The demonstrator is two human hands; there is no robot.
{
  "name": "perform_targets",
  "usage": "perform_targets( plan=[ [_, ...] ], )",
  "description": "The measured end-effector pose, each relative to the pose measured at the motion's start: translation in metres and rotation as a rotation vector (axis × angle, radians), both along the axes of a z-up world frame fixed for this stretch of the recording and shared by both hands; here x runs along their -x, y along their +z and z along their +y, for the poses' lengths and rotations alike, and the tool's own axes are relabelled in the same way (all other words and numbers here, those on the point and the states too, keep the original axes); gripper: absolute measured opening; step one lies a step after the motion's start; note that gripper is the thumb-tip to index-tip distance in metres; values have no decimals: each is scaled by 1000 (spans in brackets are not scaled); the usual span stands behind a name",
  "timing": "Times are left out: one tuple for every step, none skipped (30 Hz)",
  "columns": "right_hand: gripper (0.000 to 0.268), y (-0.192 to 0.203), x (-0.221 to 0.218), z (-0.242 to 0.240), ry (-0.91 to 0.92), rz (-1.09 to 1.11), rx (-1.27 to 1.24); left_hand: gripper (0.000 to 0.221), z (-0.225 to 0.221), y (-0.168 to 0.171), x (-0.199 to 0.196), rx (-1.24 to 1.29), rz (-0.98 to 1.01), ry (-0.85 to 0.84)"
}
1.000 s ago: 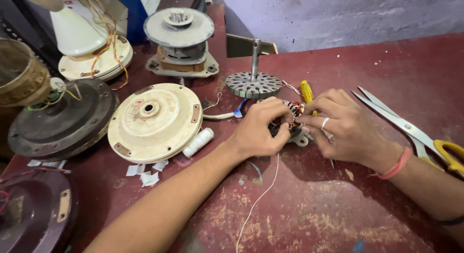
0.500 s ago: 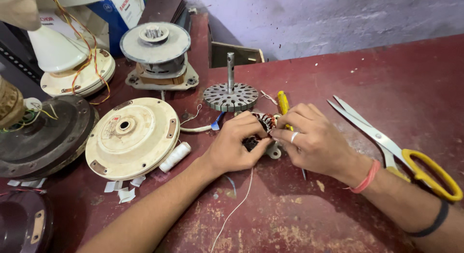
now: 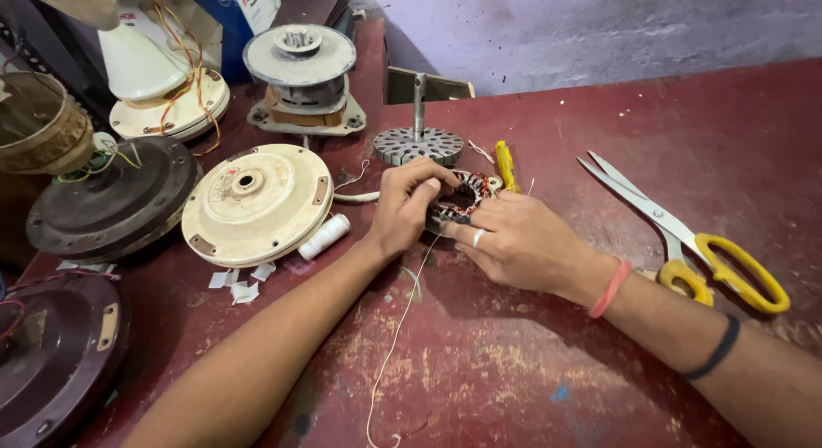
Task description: The person works on a disassembled ceiling fan motor, using a screwdriver to adjust copper windings and a white thread to secure or separate components. They repeatedly pull and position the thread around the stator assembly while handling the motor parts on a cluttered workbench.
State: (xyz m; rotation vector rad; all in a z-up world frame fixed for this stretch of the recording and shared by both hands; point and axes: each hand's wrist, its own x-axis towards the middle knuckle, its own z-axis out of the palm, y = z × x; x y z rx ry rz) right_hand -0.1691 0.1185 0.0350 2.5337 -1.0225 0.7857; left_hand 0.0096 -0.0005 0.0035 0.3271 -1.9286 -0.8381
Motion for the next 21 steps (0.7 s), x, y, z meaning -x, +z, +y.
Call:
perform_targets(
  plan=[
    [21, -1, -1, -1, -25, 27, 2, 22, 0, -1, 0, 7, 0, 0],
    [19, -2, -1, -2, -49, 53, 4, 22, 0, -2, 1, 13, 0, 1],
    [17, -3, -2, -3, -71, 81, 8, 21, -1, -3, 0, 21, 0, 4],
    [18, -5, -3, -4, -71, 71, 17, 21, -1, -3, 0, 17, 1, 5],
    [20, -5, -3, -5, -70, 65, 28, 21, -1, -4, 1, 13, 5, 7],
    [22, -5, -3, -5, -69, 58, 38, 20, -2, -4, 2, 9, 9, 9],
    [23, -5, -3, -6, -83, 58, 28, 20, -2, -4, 3, 41, 8, 9],
    [25, -5, -3, -7, -98, 57, 18, 19, -4, -3, 3, 72, 6, 9],
    [26, -5, -3, -7, -112, 55, 6, 18, -4, -4, 3, 102, 3, 10],
    [24, -5, -2, -8, -110, 57, -1, 18, -5, -4, 3, 107, -9, 8],
    [22, -5, -2, -8, -109, 58, -11, 17, -5, -5, 4, 109, -22, 5],
    [21, -5, -1, -7, -108, 59, -20, 17, -6, -5, 4, 112, -34, 3],
    [18, -6, -2, -7, -63, 78, -50, 16, -6, -5, 5, 127, -34, -3],
    [15, -6, -2, -7, -17, 98, -79, 16, -7, -5, 7, 143, -34, -8],
    [14, -7, -4, -6, 30, 116, -111, 15, -8, -6, 7, 157, -36, -12],
    [15, -9, -6, -6, 35, 136, -116, 14, -8, -6, 8, 160, -36, -15],
    [19, -11, -9, -4, 39, 155, -121, 13, -8, -6, 9, 162, -36, -20],
    [24, -12, -11, -4, 44, 173, -127, 12, -9, -6, 10, 163, -36, -25],
    [28, -14, -13, -4, 25, 193, -137, 12, -9, -6, 10, 168, -35, -26],
    [33, -15, -14, -5, 6, 212, -148, 12, -9, -7, 10, 173, -33, -27],
    [37, -16, -16, -7, -12, 230, -157, 13, -9, -7, 10, 179, -33, -29]
  ],
)
